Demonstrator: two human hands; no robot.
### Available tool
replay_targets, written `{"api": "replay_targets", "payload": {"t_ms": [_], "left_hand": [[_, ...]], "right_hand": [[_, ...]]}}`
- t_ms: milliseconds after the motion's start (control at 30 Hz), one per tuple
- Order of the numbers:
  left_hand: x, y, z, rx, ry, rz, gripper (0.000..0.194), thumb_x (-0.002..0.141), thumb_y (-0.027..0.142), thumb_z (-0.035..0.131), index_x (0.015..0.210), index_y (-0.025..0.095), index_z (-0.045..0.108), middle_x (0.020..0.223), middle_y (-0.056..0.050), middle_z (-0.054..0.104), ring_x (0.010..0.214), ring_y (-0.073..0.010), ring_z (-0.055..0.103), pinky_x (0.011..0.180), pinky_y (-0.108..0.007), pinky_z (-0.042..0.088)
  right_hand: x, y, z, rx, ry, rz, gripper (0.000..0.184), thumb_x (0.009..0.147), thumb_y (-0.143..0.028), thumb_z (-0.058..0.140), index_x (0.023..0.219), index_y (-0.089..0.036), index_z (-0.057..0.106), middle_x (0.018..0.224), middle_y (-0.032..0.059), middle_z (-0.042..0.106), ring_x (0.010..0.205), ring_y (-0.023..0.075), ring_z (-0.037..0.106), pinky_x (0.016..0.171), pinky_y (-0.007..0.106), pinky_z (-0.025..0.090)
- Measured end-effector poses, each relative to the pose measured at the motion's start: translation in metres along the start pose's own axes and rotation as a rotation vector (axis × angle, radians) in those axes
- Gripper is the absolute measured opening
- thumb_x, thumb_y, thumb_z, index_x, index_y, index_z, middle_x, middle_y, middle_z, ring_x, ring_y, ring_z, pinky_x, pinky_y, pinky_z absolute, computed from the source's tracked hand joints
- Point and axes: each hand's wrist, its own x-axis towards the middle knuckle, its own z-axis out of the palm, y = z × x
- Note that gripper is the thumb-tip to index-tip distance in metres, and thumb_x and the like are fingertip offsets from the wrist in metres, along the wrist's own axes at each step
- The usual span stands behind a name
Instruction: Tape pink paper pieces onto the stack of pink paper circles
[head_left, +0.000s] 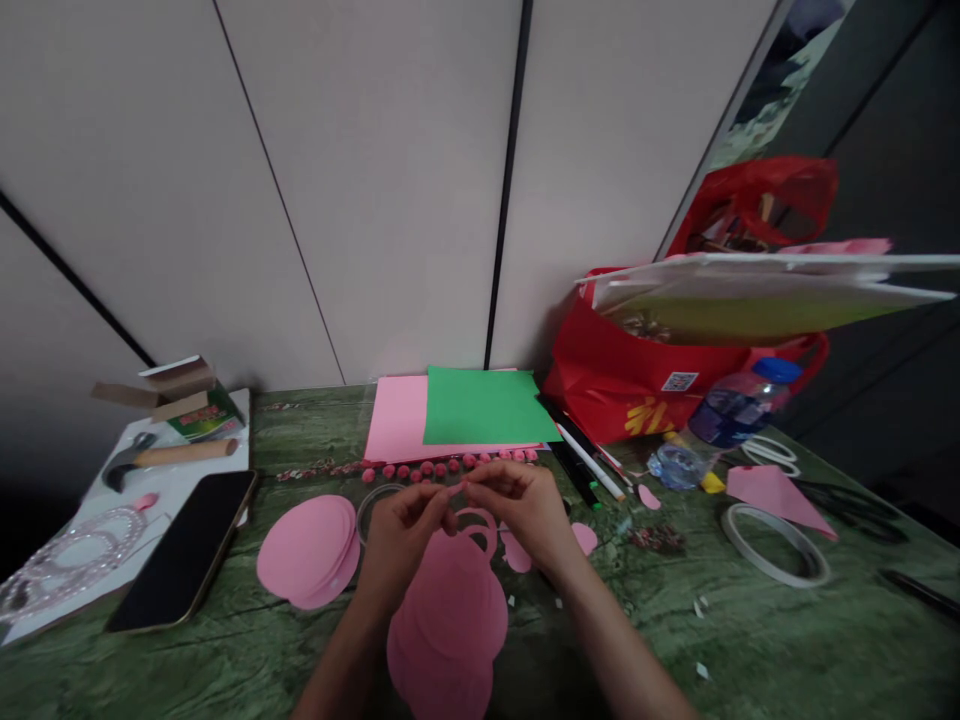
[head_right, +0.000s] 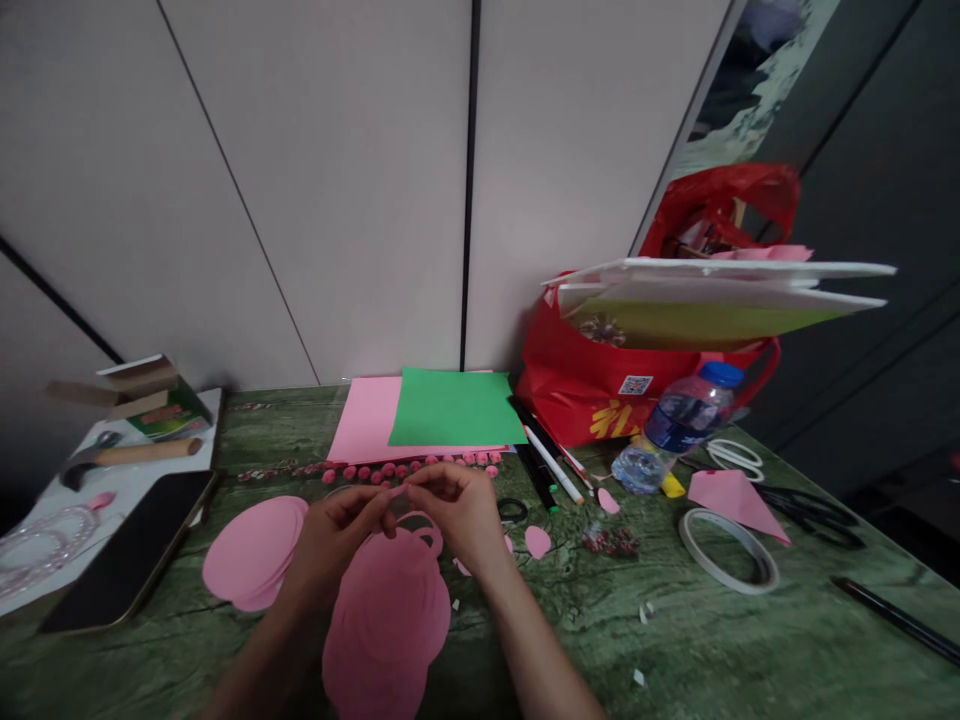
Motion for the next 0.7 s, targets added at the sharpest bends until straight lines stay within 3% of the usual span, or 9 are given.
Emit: {"api": "replay_targets", "payload": {"t_ms": [333,533,700], "left_hand": [[-0.0001,0.0002,0.0012,-0.013,0.024,-0.020,0.019,0.072,0.033,0.060,0.067,0.015,0.065,0.055,-0.001,0.061,0.057,-0.0143,0.056,0.056,-0.024,0.044],[-0.0002,0.0017,0.0020,-0.012,0.043,-0.028,0.018,0.072,0.031,0.060,0.064,0.015,0.065,0.054,0.000,0.062,0.057,-0.0138,0.056,0.057,-0.023,0.043],[-0.0010,0.0054,0.0028,-0.030,0.057,-0.042,0.017,0.071,0.030,0.061,0.064,0.015,0.066,0.053,0.000,0.061,0.056,-0.0134,0.056,0.057,-0.023,0.044]], "right_hand": [[0.0015,0.0019,-0.0028,-0.040,0.002,-0.030,0.014,0.056,-0.023,0.075,0.063,-0.017,0.064,0.056,-0.0012,0.064,0.051,0.0111,0.058,0.050,0.021,0.046],[0.0008,0.0000,-0.0011,0.008,0.016,-0.019,0.014,0.056,-0.023,0.075,0.066,-0.017,0.069,0.072,0.0035,0.071,0.062,0.0145,0.063,0.060,0.026,0.051],[0.0008,-0.0026,0.0001,0.020,-0.006,-0.015,0.013,0.059,-0.024,0.073,0.070,-0.018,0.070,0.070,0.0033,0.071,0.059,0.0138,0.063,0.059,0.026,0.051]]}}
